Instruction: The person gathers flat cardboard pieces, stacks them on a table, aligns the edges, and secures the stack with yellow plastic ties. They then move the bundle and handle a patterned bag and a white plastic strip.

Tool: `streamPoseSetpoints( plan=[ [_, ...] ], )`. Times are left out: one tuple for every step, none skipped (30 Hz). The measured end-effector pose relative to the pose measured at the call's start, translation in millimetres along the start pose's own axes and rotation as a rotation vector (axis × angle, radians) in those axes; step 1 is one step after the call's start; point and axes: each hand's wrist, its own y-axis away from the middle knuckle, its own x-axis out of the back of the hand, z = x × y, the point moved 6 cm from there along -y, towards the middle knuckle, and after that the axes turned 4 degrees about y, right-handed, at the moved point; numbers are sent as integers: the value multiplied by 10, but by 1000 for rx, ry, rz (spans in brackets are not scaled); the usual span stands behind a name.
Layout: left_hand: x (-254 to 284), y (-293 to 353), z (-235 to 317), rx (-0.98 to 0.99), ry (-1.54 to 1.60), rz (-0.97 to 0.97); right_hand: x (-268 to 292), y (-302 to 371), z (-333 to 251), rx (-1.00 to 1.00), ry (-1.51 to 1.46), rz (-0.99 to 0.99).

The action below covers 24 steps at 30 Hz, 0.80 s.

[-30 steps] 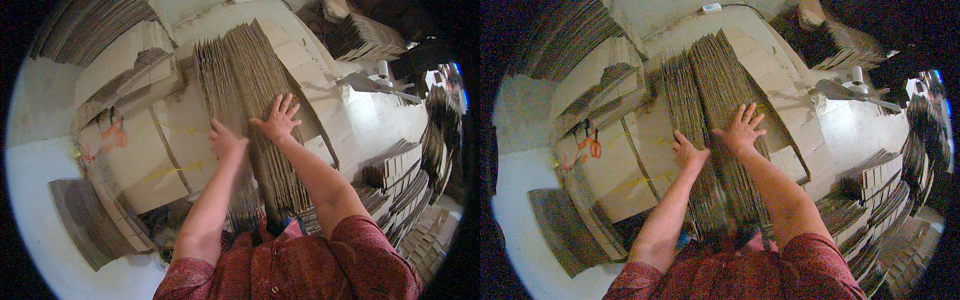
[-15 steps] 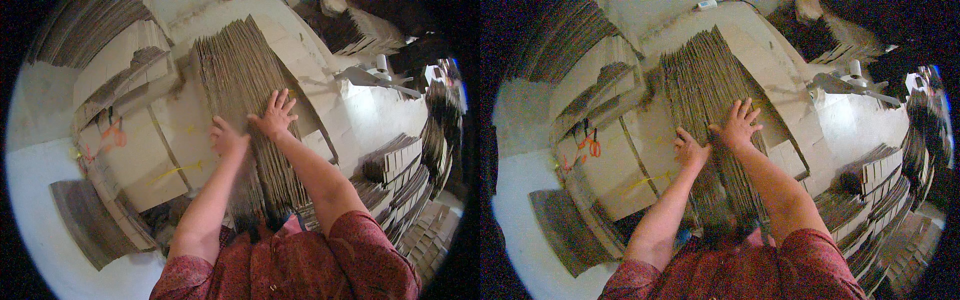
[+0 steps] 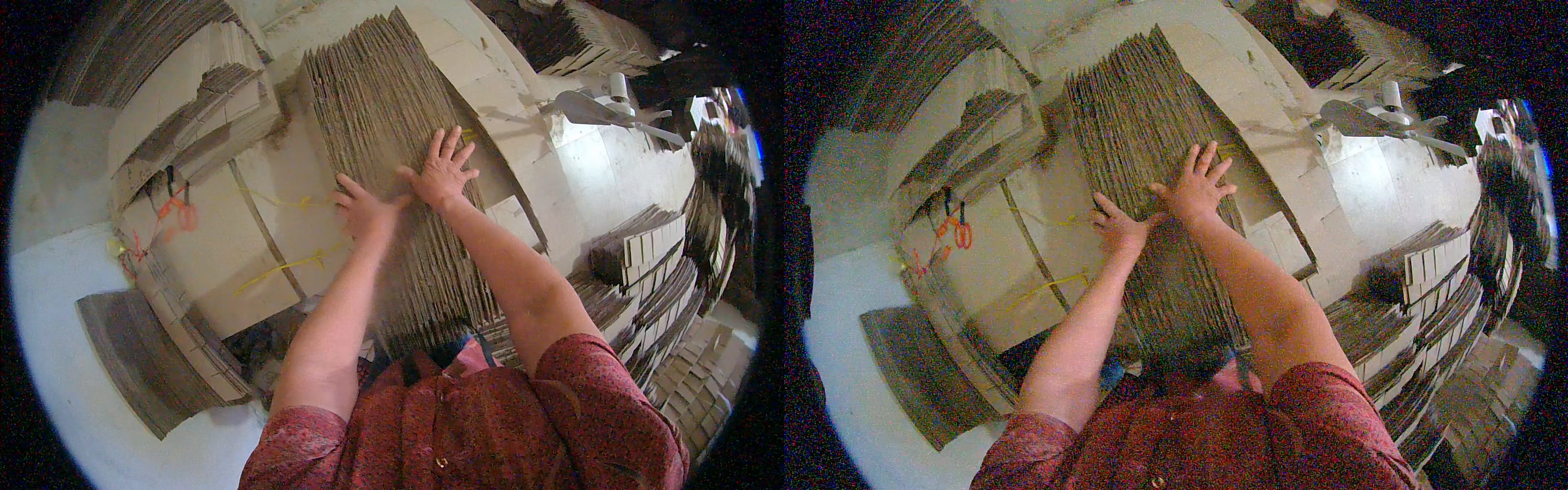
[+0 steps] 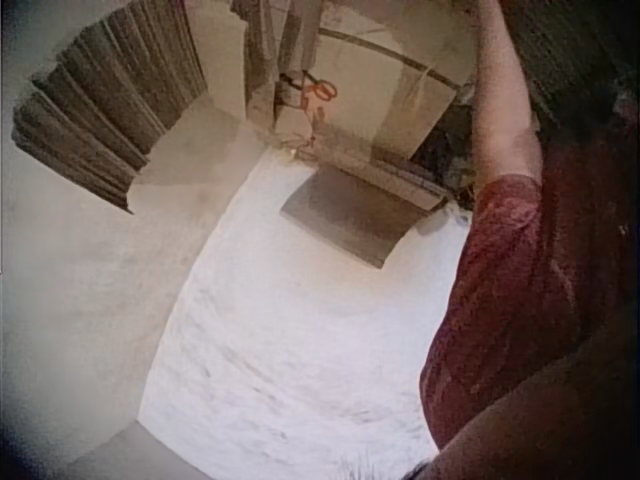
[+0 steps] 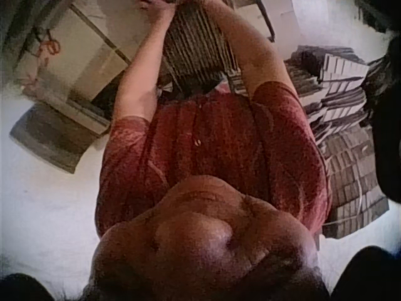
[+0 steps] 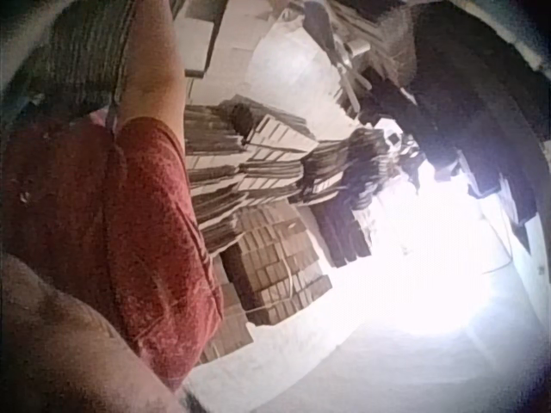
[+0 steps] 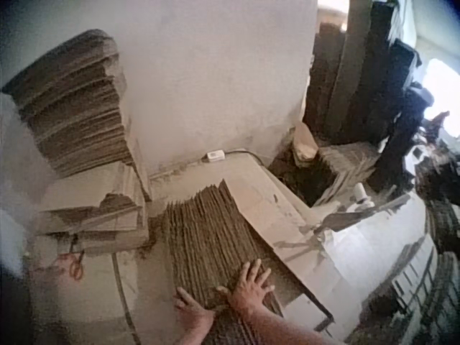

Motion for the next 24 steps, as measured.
streamPoseSetpoints(
  plan=[
    [2, -1, -6, -3, 3, -2, 4, 0, -4, 0, -6, -5],
    [4, -2, -7, -7, 7, -4, 10, 0, -4, 0, -11, -10],
    [4, -4, -8, -11, 10, -7, 16, -2, 0, -1, -16, -21],
    [-1, -17, -25, -13, 1, -2, 26, -2, -6, 1, -23, -32],
    [-21, -37, -51, -15, -9, 3, 26, -1, -11, 2, -29, -43],
    [-35, -54, -75, -17, -18, 8, 24, 0, -16, 4, -24, -40],
    [-44, -63, -87, -18, -13, 10, 18, -1, -8, 3, -19, -38],
    [-51, -72, -100, -20, -8, 12, 11, -2, 0, 2, -13, -35],
    [-58, -79, -114, -21, -3, 15, 1, -5, 9, 4, -19, -15],
    [-57, -87, -123, -29, -1, 25, -10, -9, 13, 7, -25, 5],
    [-56, -94, -132, -38, 1, 36, -14, -11, 17, 10, -32, 25],
    [-57, -98, -139, -46, 3, 47, -27, -10, 22, 7, -32, 20],
    [-53, -102, -141, -54, 3, 54, -21, -15, 13, 5, -34, 17],
    [-47, -93, -152, -62, 4, 61, -13, -18, 7, 3, -35, 15],
    [-42, -83, -161, -70, 4, 68, -5, -11, 16, -4, -49, -4],
    [-33, -85, -149, -83, 27, 50, 22, -5, 27, -9, -65, -21],
    [-24, -85, -136, -96, 49, 31, 38, -5, 37, -15, -80, -37],
    [-16, -87, -121, -110, 71, 13, 38, -20, 46, -14, -80, -36],
    [-15, -91, -126, -107, 70, 16, 23, -28, 56, -14, -79, -36],
    [-21, -97, -131, -104, 70, 20, 16, -34, 60, -13, -77, -36],
    [-22, -102, -137, -101, 70, 23, 15, -36, 56, -12, -75, -37],
    [2, -94, -129, -105, 70, 14, 26, -38, 54, -12, -72, -39],
    [38, -82, -123, -109, 71, 6, 36, -39, 53, -12, -69, -40],
    [64, -78, -118, -113, 71, -3, 40, -40, 57, -15, -69, -42]
  ],
)
